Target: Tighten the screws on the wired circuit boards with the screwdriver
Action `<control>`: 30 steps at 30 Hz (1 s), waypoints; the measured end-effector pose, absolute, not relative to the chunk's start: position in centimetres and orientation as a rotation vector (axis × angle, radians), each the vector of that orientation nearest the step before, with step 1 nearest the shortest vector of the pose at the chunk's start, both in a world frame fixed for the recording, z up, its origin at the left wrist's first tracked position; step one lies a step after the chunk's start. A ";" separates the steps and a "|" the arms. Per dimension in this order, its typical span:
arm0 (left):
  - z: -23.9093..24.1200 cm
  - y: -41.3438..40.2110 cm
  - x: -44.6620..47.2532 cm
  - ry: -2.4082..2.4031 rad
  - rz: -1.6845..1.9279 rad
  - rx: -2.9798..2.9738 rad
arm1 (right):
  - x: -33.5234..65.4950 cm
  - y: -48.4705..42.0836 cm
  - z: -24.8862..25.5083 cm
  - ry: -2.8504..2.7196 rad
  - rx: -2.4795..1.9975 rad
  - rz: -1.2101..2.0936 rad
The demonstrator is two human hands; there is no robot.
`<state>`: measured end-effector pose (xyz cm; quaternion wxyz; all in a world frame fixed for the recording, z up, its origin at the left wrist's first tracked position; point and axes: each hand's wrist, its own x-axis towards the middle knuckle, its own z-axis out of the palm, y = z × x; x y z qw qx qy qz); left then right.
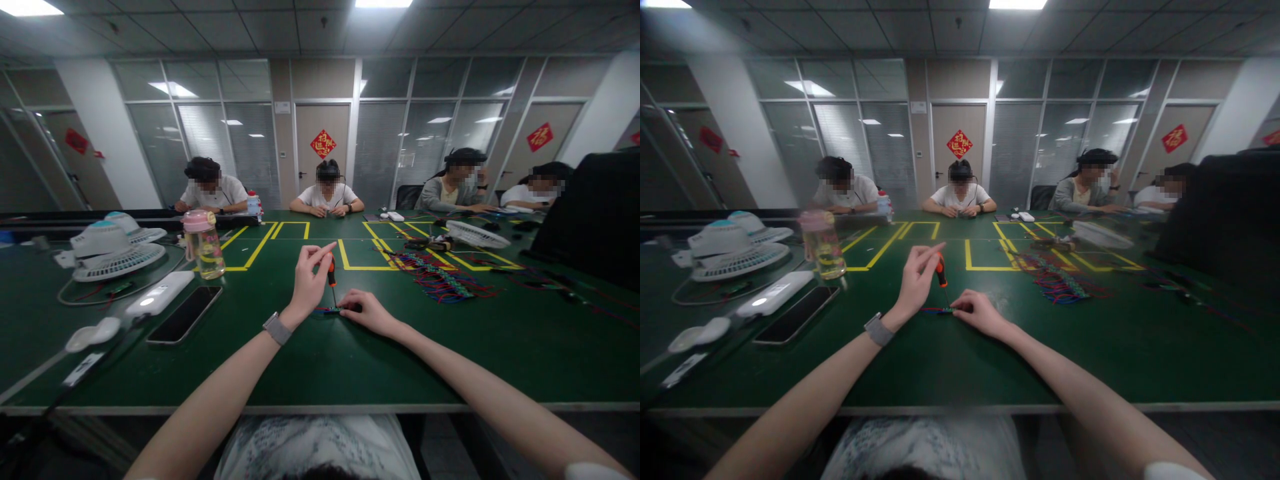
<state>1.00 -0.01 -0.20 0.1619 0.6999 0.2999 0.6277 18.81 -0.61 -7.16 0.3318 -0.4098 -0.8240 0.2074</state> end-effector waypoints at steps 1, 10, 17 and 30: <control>-0.3 0.1 1.0 0.808 1.772 1.980 | 18.8 -0.6 -7.1 -2.157 -1.071 0.540; -0.4 -0.2 1.4 0.685 1.731 1.848 | 18.8 -0.6 -7.1 -2.158 -1.055 0.531; -0.3 0.1 1.3 0.730 1.743 1.945 | 18.8 -0.6 -7.2 -2.147 -1.049 0.536; -0.4 0.0 1.3 0.778 1.741 1.934 | 18.9 -0.4 -7.4 -2.156 -1.054 0.532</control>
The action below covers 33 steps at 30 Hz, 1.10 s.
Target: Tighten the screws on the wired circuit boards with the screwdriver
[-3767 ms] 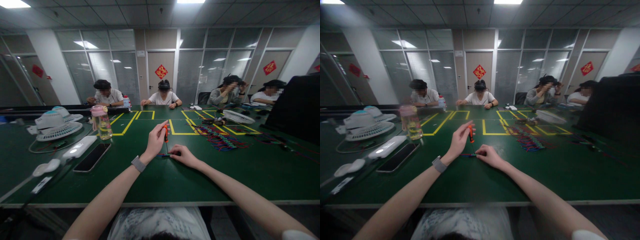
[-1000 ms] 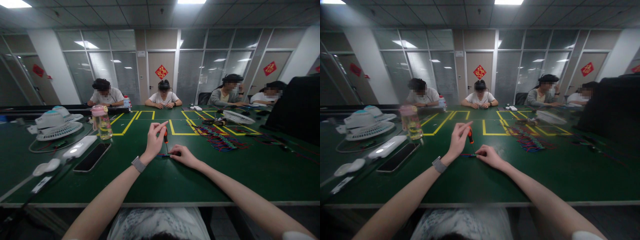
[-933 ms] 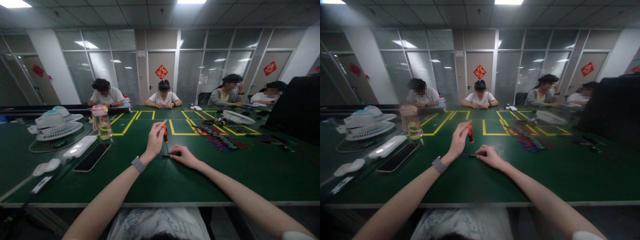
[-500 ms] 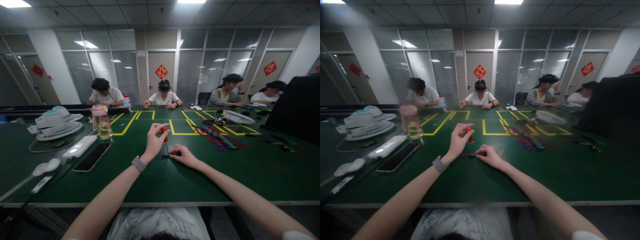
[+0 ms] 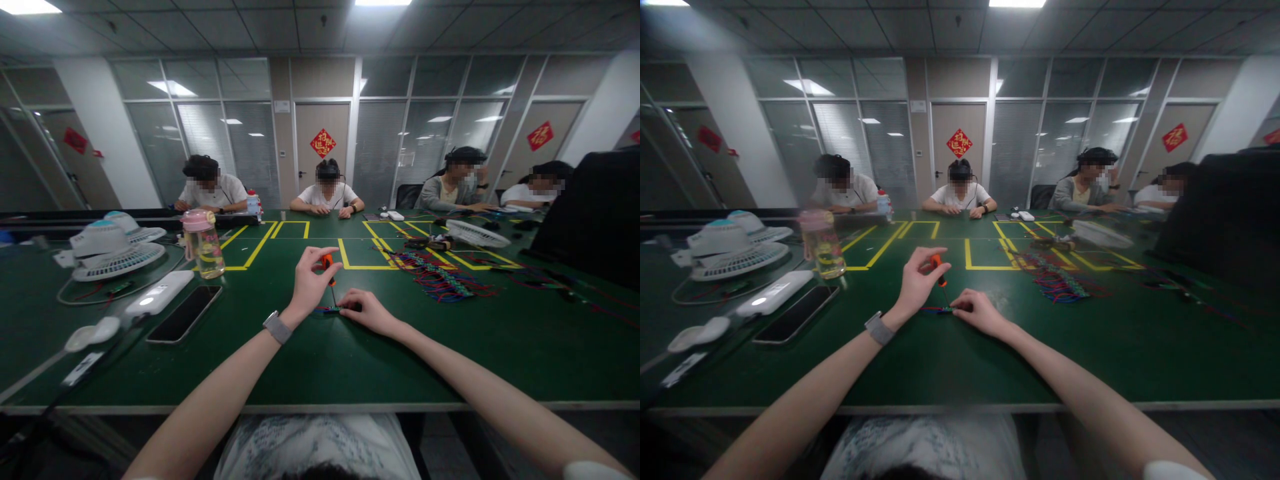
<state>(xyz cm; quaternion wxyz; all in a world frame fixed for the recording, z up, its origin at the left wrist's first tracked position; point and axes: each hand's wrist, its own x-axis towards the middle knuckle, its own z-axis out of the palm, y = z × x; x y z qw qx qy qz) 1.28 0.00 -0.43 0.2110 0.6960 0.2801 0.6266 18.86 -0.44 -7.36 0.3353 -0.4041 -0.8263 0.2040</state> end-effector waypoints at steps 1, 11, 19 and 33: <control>-0.4 0.0 1.2 0.795 1.758 1.957 | 18.9 -0.5 -7.3 -2.158 -1.057 0.528; -0.5 -0.1 1.6 0.677 1.643 1.821 | 18.8 -0.7 -7.0 -2.158 -1.062 0.545; -0.5 0.3 1.0 0.804 1.768 2.009 | 18.8 -0.7 -7.0 -2.154 -1.065 0.549; -0.4 0.1 1.2 0.760 1.736 1.985 | 18.8 -0.7 -6.9 -2.168 -1.077 0.524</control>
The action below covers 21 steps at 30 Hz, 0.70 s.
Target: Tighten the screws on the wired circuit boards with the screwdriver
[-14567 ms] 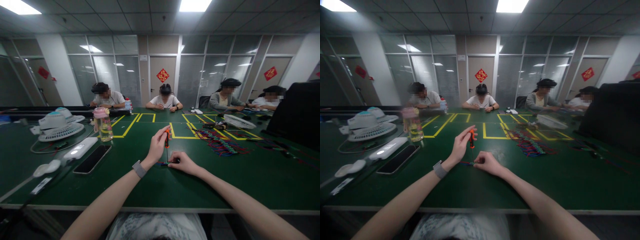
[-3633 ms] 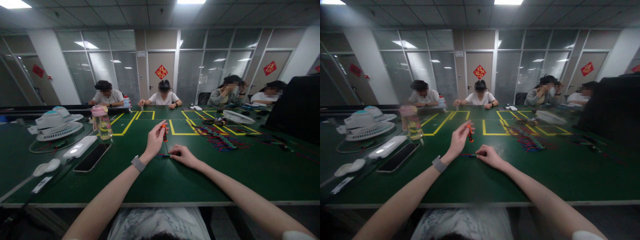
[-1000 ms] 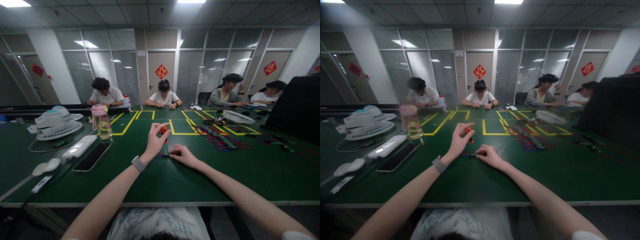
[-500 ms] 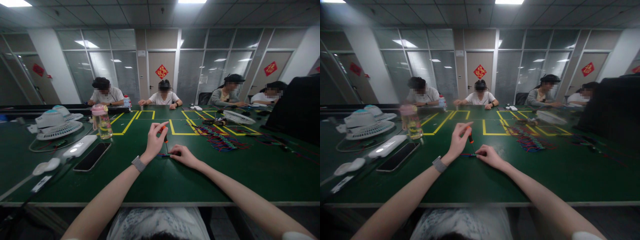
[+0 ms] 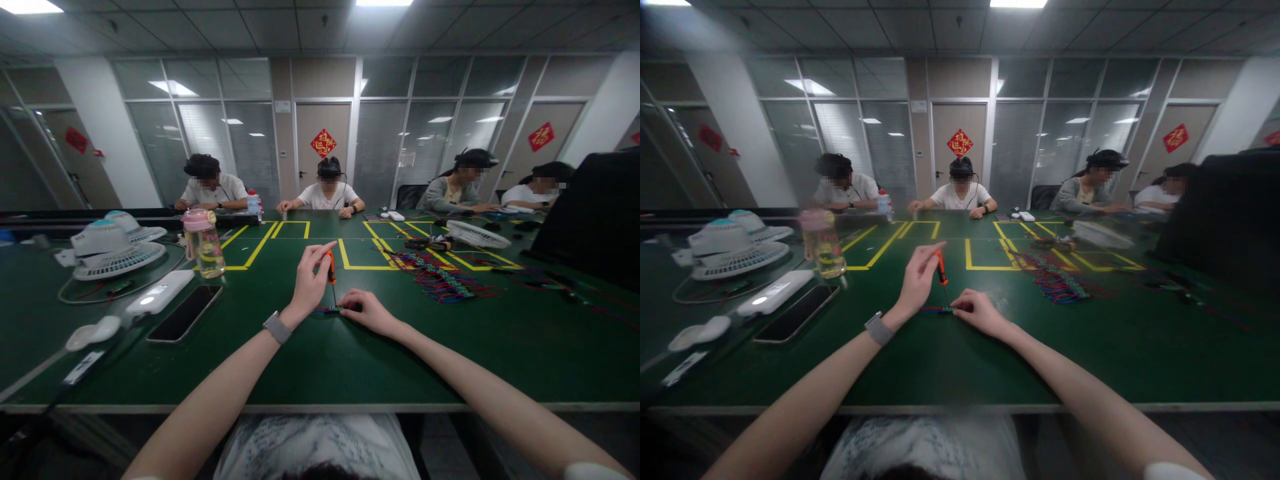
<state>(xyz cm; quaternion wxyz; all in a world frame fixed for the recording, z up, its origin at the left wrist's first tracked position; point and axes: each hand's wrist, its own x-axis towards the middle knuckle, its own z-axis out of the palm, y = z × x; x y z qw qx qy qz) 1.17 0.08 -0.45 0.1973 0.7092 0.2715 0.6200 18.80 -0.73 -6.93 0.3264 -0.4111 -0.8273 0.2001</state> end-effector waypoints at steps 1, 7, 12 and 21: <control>-0.5 0.2 1.2 0.714 1.707 1.958 | 18.8 -0.7 -6.9 -2.169 -1.073 0.526; -0.5 0.1 1.3 0.754 1.741 1.911 | 18.8 -0.7 -7.0 -2.161 -1.058 0.538; -0.2 0.0 0.9 0.847 1.793 1.990 | 18.8 -0.6 -7.2 -2.156 -1.067 0.524; -0.6 0.2 1.3 0.721 1.726 1.905 | 18.9 -0.5 -7.3 -2.157 -1.061 0.522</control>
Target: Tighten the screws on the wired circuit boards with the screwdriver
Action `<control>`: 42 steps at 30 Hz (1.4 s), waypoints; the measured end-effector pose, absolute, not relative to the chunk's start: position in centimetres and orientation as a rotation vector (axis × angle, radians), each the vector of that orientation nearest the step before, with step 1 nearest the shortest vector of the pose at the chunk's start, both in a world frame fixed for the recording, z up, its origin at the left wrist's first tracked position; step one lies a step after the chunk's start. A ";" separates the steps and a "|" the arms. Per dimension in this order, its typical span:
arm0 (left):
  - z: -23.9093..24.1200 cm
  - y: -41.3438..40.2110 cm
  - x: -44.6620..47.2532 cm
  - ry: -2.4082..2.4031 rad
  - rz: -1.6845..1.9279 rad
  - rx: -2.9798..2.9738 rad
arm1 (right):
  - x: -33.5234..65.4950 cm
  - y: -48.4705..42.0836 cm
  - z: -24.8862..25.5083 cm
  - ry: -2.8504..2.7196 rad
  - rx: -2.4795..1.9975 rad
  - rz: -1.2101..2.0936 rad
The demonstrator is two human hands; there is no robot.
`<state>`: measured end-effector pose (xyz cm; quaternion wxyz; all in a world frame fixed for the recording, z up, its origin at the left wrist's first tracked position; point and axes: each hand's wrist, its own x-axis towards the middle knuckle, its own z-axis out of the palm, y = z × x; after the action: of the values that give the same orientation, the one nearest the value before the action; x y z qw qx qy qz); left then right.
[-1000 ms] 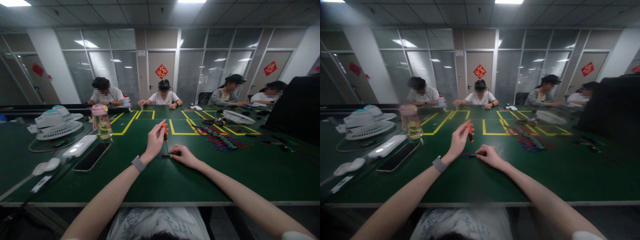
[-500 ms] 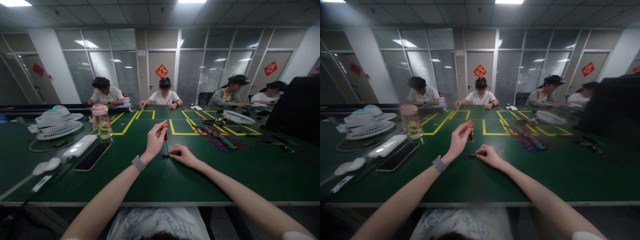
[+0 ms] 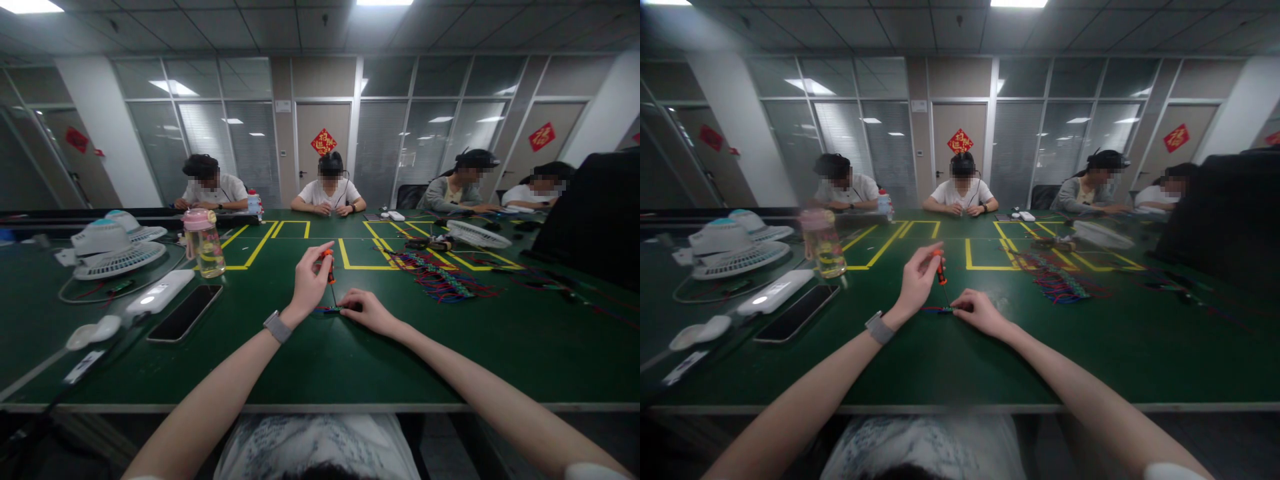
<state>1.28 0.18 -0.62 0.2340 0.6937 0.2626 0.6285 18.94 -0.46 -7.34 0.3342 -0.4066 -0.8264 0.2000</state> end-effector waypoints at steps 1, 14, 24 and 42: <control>-0.6 0.1 1.2 0.769 1.750 1.928 | 18.9 -0.5 -7.3 -2.156 -1.063 0.524; -0.6 0.3 1.2 0.759 1.807 1.876 | 18.9 -0.5 -7.3 -2.155 -1.042 0.534; -0.2 0.3 0.9 0.869 1.842 1.918 | 18.9 -0.7 -7.1 -2.157 -1.057 0.538; -0.5 0.2 1.3 0.670 1.684 1.851 | 18.9 -0.6 -7.2 -2.166 -1.055 0.518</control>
<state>1.33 0.22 -0.53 0.2720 0.6877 0.2489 0.6255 18.89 -0.61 -7.16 0.3324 -0.4039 -0.8289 0.1981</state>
